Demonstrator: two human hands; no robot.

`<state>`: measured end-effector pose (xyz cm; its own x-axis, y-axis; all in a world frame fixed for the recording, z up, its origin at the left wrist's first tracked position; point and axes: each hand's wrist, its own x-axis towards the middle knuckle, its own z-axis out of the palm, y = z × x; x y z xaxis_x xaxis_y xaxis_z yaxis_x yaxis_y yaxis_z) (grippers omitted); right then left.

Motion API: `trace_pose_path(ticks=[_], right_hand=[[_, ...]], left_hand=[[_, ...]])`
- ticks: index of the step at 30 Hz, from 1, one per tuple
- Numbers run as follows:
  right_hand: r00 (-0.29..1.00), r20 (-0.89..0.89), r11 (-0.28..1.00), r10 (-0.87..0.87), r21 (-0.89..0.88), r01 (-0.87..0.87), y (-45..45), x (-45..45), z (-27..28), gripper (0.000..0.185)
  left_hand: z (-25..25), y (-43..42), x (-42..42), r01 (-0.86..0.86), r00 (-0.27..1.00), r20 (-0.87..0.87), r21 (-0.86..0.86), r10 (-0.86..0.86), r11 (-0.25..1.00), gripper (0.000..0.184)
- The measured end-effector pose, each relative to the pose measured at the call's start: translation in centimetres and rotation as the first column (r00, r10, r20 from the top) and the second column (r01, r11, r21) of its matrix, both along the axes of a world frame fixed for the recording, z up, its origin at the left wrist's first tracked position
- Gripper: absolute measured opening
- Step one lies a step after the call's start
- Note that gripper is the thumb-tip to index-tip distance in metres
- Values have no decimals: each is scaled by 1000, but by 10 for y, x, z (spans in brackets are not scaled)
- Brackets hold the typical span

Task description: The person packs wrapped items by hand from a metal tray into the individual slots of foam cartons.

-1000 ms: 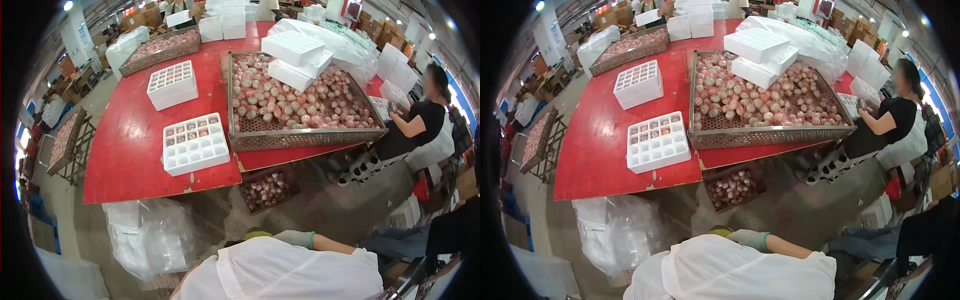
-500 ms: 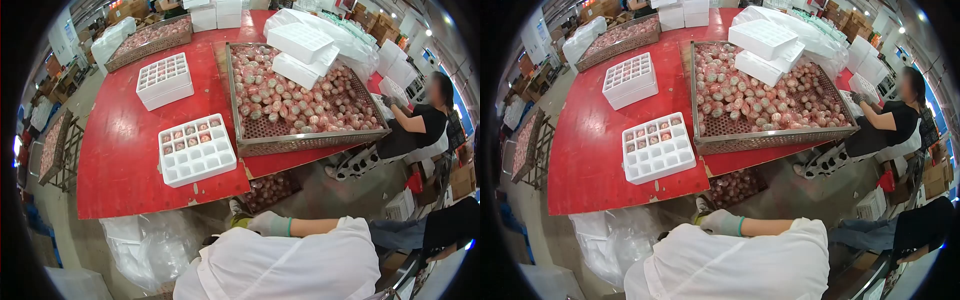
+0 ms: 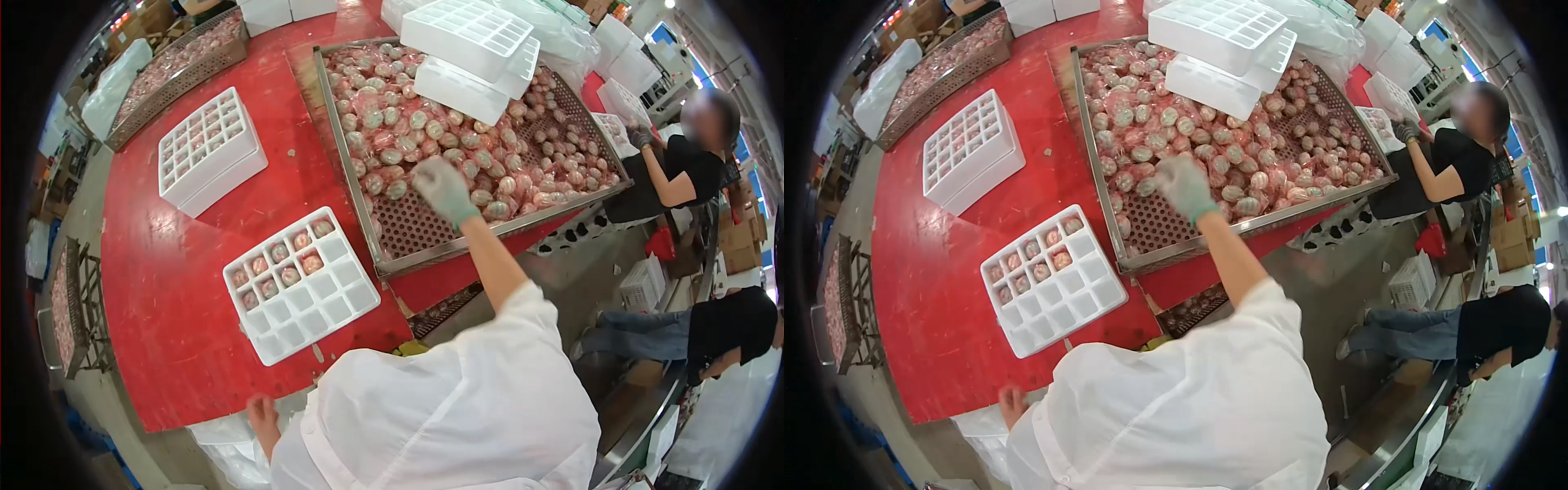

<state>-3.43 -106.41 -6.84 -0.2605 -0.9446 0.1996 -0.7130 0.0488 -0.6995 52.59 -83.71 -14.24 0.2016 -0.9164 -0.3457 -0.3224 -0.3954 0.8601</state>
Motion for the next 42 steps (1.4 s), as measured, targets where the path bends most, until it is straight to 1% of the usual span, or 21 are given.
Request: trace_pose_path(ticks=[2, 5, 7, 9, 11, 12, 13, 14, 18, 20, 21, 23, 24, 27, 30, 31, 33, 34, 37, 38, 42], right_hand=[[902, -322, 926, -289, 147, 349, -48, -47, -32, 38], [917, -314, 864, -246, 359, 354, -76, -82, -79, 39], [891, -441, 828, -110, 454, 328, -84, -74, -91, 39], [884, -383, 830, -268, 375, 414, -95, -70, -105, 38], [907, -283, 821, -311, 400, 407, -104, -75, -127, 36], [854, -474, 839, -217, 357, 411, -114, -97, -159, 37], [852, -475, 853, -223, 329, 406, -111, -89, -148, 40], [849, -476, 865, -229, 301, 401, -108, -78, -133, 44], [954, -263, 872, -140, 424, 245, -107, -72, -122, 56], [970, -178, 870, -167, 436, 230, -103, -75, -116, 57], [980, -104, 948, -170, 254, 191, -100, -83, -131, 49], [924, 308, 969, -228, 166, 183, -106, -126, -182, 43], [964, 56, 955, -260, 161, 248, -76, -79, -95, 51], [852, 515, 996, -93, 58, 74, -32, -34, -15, 50], [766, 618, 984, 179, -121, -132, -1, 21, 33, 47], [631, 749, 967, 202, -51, -249, 9, 41, 54, 47], [536, 790, 953, 299, -218, -211, 20, 83, 25, 43], [620, 711, 944, 330, -257, -208, 25, 108, 32, 44], [882, 396, 957, 255, -237, -170, 39, 150, 15, 49], [876, 400, 954, 270, -237, -186, 43, 152, 17, 49], [699, 634, 926, 332, -79, -368, 54, 143, 38, 44]], left_hand=[[11, -66, -27, -22, 996, 80, -100, 30, 995, 36], [-44, -134, -14, -28, 998, -46, 48, 30, 998, 54], [-84, -155, -13, 50, 984, -172, -19, -53, 999, 55], [-105, -165, -12, 277, 879, 423, -74, -221, 958, 53], [-102, -170, -12, 268, 874, 428, -28, -230, 963, 54], [-89, -173, -17, 264, 899, 360, 6, -249, 964, 55], [-78, -172, -22, 254, 922, 293, 44, -255, 966, 56], [-71, -172, -27, 259, 879, 395, 78, -268, 963, 56], [-69, -168, -30, 169, 873, 430, 179, -231, 969, 54], [-87, -168, -22, 205, 907, 381, -29, -179, 978, 51], [-89, -167, -17, 118, 969, 223, -43, -106, 992, 47], [-75, -165, -18, -84, 995, 38, -174, 92, 981, 35], [-54, -166, -25, -128, 988, 59, -224, 145, 966, 31], [2, -174, -42, -174, 979, 46, -331, 200, 927, 25], [75, -196, -108, 130, 982, -90, -303, -164, 944, 27], [93, -201, -137, 252, 947, -119, -301, -299, 920, 30], [98, -203, -191, 391, 873, -123, -402, -472, 828, 55], [104, -207, -215, 484, 829, -79, -395, -553, 781, 64], [119, -203, -263, 462, 818, -168, -377, -550, 803, 53], [112, -202, -269, 369, 863, -171, -432, -476, 823, 33], [109, -200, -261, 358, 903, -40, -484, -429, 799, 18]])
